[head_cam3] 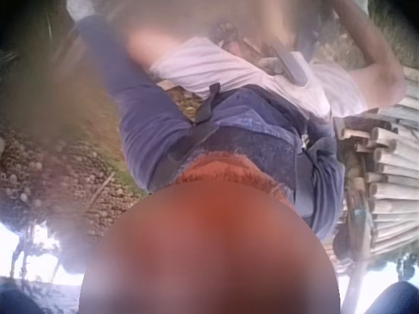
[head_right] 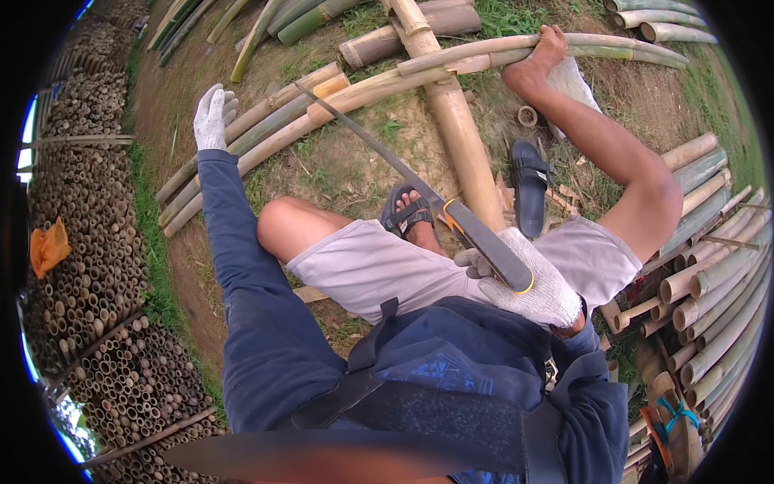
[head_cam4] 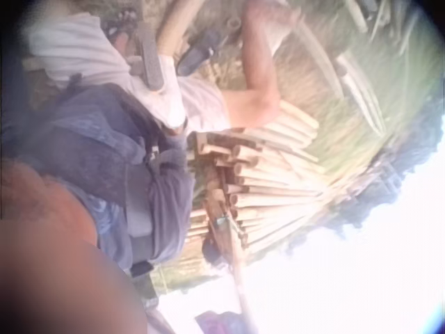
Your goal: The person repeatedly cuts bamboo poles into shorter sections using a hand saw. They position each pole on a makeshift sawhorse, saw through it, and then move the cut pieces aside before selecting the next pole.
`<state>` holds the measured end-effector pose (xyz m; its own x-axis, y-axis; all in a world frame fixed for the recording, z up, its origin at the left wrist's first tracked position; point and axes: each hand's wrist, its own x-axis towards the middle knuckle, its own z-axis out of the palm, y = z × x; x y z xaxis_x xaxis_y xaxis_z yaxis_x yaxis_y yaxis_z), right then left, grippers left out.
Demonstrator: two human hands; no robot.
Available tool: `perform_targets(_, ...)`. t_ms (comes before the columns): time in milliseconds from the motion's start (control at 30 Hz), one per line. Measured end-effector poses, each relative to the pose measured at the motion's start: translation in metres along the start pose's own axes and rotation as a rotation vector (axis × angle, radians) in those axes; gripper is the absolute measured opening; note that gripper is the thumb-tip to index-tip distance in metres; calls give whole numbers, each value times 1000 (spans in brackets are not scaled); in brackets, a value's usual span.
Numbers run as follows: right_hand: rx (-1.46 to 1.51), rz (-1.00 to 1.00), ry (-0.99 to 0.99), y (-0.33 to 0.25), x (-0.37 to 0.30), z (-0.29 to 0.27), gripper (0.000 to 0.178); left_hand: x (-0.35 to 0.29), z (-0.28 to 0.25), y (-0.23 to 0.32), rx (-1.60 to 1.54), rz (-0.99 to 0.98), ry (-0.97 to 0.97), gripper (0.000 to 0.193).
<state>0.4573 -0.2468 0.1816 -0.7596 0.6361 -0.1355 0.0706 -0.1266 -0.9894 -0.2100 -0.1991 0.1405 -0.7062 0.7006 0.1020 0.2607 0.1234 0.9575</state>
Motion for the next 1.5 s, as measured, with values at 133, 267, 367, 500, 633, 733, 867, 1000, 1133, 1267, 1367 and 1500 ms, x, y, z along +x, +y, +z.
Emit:
perform_targets(133, -204, -110, 134, 20, 53, 24, 42, 35, 71, 23, 427, 163, -289, 61)
perform_targets(267, -230, -148, 317, 51, 144, 53, 43, 9, 175, 17, 833, 231, -791, 100)
perform_targets(367, -232, -140, 419, 74, 172, 58, 43, -26, 238, 1, 954, 342, -865, 114)
perform_targets(500, -239, -121, 465, 95, 167, 50, 44, -48, 274, -21, 1174, 349, -886, 104)
perform_targets(633, -261, -68, 445, 93, 142, 53, 42, -42, 277, -28, 1212, 366, -840, 95)
perform_targets(733, -358, -114, 499, 82, 122, 64, 36, -37, 278, -28, 1228, 370, -859, 92)
perform_targets(867, -212, -49, 564, 76, 140, 66, 38, -39, 281, -30, 1211, 329, -839, 89)
perform_targets(1000, -256, -143, 588, 82, 214, 54, 39, -45, 280, -31, 1213, 386, -775, 88)
perform_targets(1133, -241, -112, 612, 93, 223, 51, 42, -44, 280, -28, 1217, 362, -807, 89)
perform_targets(1267, -297, -62, 636, 101, 136, 56, 48, -34, 284, -30, 1251, 344, -863, 90)
perform_targets(1367, -451, -74, 655, 103, 95, 66, 52, -31, 284, -36, 1235, 337, -877, 90)
perform_targets(1500, -360, -126, 670, 96, 149, 61, 53, -34, 283, -40, 1229, 333, -825, 95)
